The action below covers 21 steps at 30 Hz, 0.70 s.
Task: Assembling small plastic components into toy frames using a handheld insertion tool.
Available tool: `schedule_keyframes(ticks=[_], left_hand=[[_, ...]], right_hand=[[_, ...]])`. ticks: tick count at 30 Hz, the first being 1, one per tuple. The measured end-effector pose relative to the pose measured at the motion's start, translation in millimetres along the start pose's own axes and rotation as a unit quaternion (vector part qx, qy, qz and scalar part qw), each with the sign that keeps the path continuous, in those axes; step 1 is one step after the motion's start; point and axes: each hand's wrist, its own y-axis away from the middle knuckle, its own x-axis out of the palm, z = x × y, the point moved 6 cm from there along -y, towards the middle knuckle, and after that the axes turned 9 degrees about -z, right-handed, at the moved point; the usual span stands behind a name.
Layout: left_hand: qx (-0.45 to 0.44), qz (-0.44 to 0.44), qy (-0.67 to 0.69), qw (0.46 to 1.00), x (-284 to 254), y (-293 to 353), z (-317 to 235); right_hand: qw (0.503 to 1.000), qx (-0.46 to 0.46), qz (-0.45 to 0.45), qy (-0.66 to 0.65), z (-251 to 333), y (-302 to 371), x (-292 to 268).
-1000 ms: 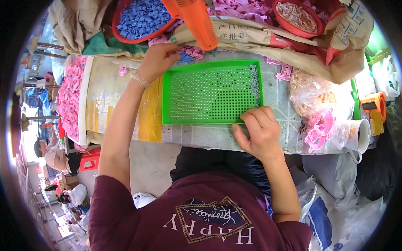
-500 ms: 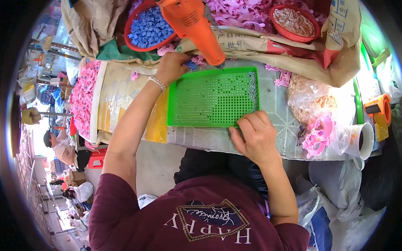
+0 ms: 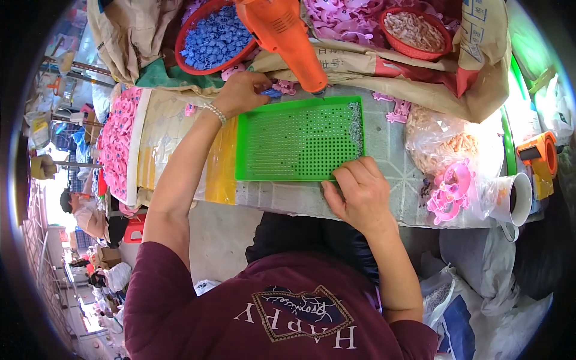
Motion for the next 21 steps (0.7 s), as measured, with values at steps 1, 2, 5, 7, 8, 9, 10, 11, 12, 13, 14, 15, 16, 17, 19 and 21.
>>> schedule_keyframes(ticks=[1,2,5,7,8,9,10,11,12,13,14,15,16,17,19,21], left_hand=[[0.002,0.001,0.002,1.000,0,1,1],[-0.011,-0.001,0.012,1.000,0,2,4],[-0.045,0.002,0.057,0.997,0,7,9],[-0.069,0.006,0.092,0.993,0,10,9],[-0.051,-0.014,0.085,0.995,-1,10,5],[-0.035,-0.035,0.077,0.996,-4,11,1],[-0.038,-0.034,0.076,0.996,-2,12,-1],[-0.055,-0.034,0.102,0.993,0,13,-2],[-0.070,-0.035,0.128,0.989,1,14,-2],[-0.071,-0.035,0.129,0.989,4,15,-1],[-0.063,-0.070,0.141,0.986,3,17,0],[-0.055,-0.105,0.153,0.981,1,18,-1],[-0.055,-0.104,0.154,0.981,2,19,-2],[-0.061,-0.111,0.157,0.980,2,19,-1],[-0.066,-0.114,0.162,0.978,-1,17,-12],[-0.086,-0.122,0.145,0.978,-5,17,-20]], right_hand=[[1.000,0.002,0.000,0.003,0,0,0],[1.000,0.003,0.003,0.002,0,0,0],[1.000,0.004,0.005,-0.001,-1,1,2],[1.000,0.003,0.006,-0.005,-1,1,2],[1.000,0.005,0.000,-0.003,-2,1,1],[1.000,0.006,-0.005,-0.003,-2,2,1],[1.000,0.006,-0.004,-0.006,-2,2,1],[1.000,0.006,-0.003,-0.003,-2,2,1],[1.000,0.006,-0.002,0.001,-2,2,1],[1.000,0.006,-0.001,0.000,-2,2,2],[1.000,0.007,0.003,-0.001,-2,2,3],[1.000,0.009,0.006,-0.001,-2,2,3],[1.000,0.010,0.008,0.000,-2,2,3],[1.000,0.010,0.008,0.001,-1,2,3],[1.000,0.013,0.010,0.005,-3,3,3],[1.000,0.010,0.007,0.006,-2,3,2]])
